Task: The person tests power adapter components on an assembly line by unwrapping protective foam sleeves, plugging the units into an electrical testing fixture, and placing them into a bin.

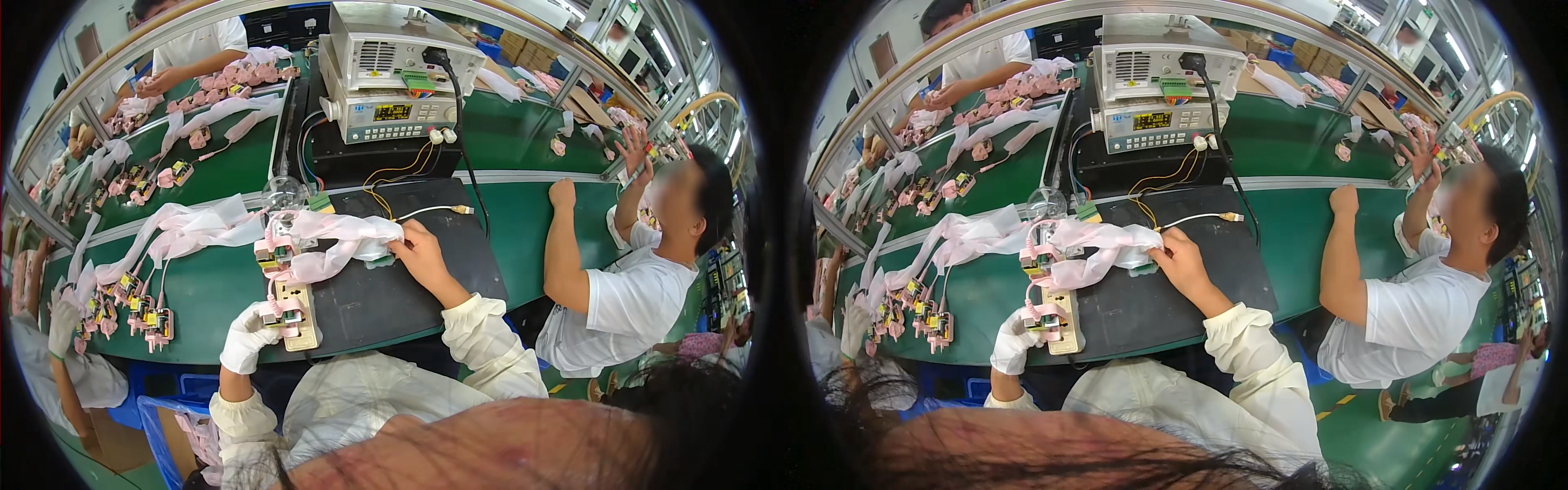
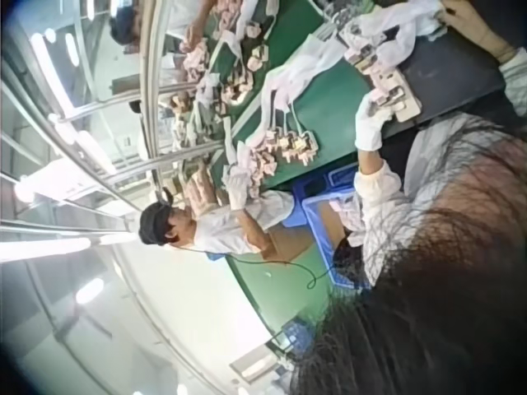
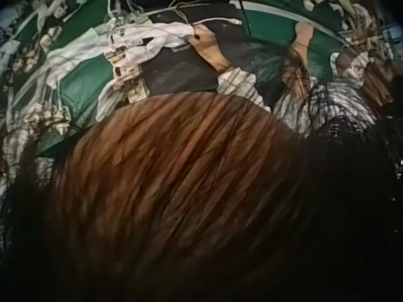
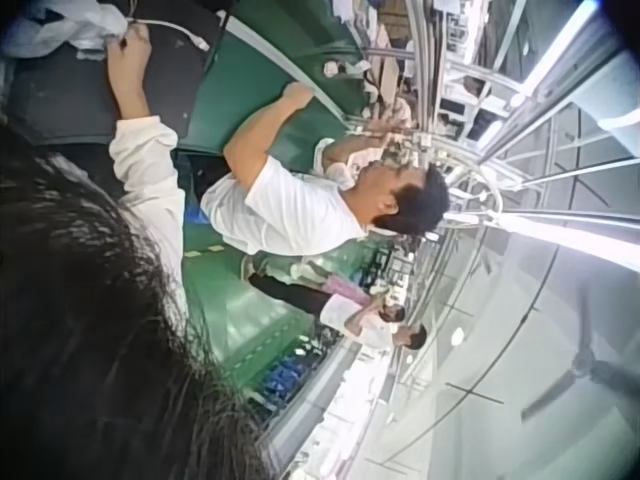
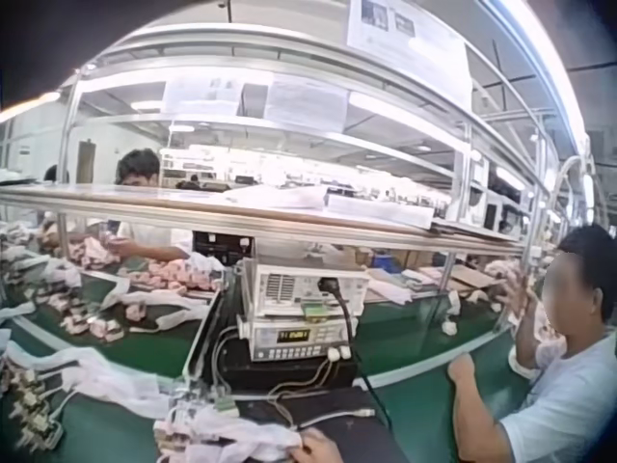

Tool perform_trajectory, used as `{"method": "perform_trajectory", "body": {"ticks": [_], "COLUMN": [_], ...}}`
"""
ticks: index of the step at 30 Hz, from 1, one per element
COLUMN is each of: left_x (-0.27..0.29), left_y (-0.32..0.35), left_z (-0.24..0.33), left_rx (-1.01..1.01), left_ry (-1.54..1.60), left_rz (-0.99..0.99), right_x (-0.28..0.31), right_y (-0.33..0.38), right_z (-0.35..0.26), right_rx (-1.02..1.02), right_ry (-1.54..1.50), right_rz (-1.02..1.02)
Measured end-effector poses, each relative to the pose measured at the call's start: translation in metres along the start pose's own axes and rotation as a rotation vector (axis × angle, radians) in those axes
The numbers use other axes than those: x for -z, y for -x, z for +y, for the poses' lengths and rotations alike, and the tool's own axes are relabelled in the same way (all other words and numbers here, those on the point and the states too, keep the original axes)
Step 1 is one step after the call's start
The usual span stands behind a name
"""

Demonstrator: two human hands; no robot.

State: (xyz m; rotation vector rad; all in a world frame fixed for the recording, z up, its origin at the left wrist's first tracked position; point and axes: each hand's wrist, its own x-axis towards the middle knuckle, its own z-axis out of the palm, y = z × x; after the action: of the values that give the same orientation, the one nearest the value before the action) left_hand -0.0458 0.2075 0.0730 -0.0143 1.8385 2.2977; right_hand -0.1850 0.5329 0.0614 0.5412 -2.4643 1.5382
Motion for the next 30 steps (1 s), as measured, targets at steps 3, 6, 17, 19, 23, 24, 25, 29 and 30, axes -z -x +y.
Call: {"method": "perform_trajectory", "body": {"ticks": [3,6,17,19,23,24,25,29,30], "left_x": [0.000,-0.007,-0.005,-0.002,-0.006,-0.007,-0.008,-0.001,0.000], "left_y": [0.002,0.006,0.008,0.009,0.007,0.006,0.005,0.000,-0.001], "left_z": [-0.007,-0.010,-0.017,-0.015,-0.010,-0.011,-0.012,-0.016,-0.016], "left_rx": [0.002,-0.055,-0.098,-0.082,-0.048,-0.047,-0.071,-0.042,-0.041], "left_ry": [0.060,0.015,-0.023,-0.018,-0.016,-0.015,-0.008,-0.050,-0.049], "left_rz": [0.022,0.113,0.139,0.113,0.096,0.097,0.095,0.100,0.092], "right_x": [-0.008,-0.006,0.003,0.003,0.000,-0.001,-0.002,-0.005,-0.005], "right_y": [0.000,0.001,0.001,0.001,0.003,0.004,0.004,0.003,0.003], "right_z": [0.005,-0.001,0.002,-0.008,-0.010,-0.010,-0.009,-0.011,-0.008], "right_rx": [-0.070,-0.126,0.012,0.015,0.059,0.081,0.103,0.082,0.111], "right_ry": [-0.188,-0.380,-0.040,0.039,-0.011,0.002,0.015,0.044,0.045], "right_rz": [0.025,0.026,-0.027,-0.020,0.031,0.047,0.063,0.068,0.077]}}
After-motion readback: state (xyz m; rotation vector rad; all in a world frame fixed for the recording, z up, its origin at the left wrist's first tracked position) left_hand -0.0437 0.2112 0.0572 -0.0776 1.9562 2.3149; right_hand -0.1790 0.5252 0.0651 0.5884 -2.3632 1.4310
